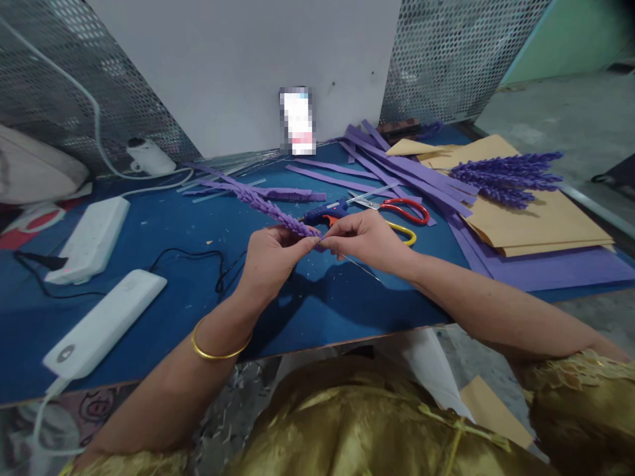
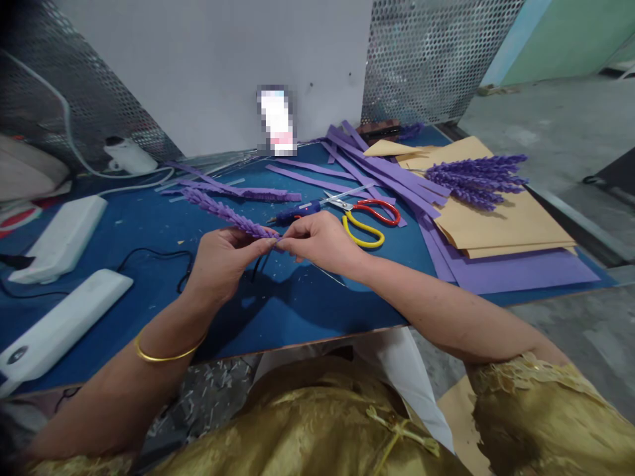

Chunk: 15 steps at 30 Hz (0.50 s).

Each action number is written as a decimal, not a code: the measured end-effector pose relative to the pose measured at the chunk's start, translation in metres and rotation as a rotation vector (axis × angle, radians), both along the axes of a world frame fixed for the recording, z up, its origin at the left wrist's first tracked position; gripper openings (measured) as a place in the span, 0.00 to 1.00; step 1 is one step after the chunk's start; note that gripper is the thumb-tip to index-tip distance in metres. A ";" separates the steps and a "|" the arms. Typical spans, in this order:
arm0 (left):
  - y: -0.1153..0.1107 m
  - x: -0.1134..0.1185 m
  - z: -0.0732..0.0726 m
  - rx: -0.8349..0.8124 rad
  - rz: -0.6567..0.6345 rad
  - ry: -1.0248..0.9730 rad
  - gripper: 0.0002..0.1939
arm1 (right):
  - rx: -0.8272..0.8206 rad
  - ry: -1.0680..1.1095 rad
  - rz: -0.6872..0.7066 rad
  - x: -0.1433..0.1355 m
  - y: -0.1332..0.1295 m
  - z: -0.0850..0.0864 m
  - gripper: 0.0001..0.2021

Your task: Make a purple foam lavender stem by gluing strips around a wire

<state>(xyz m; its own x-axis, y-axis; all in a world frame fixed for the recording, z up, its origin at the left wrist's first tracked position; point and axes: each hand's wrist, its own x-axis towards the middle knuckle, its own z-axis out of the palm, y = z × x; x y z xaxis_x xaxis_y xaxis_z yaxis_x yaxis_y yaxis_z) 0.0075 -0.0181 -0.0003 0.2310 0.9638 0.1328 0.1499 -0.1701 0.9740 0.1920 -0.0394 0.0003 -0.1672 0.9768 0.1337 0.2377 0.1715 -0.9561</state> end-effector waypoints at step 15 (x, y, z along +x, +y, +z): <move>0.003 0.002 0.001 -0.216 -0.086 -0.177 0.10 | -0.196 0.177 0.072 0.001 -0.002 0.005 0.05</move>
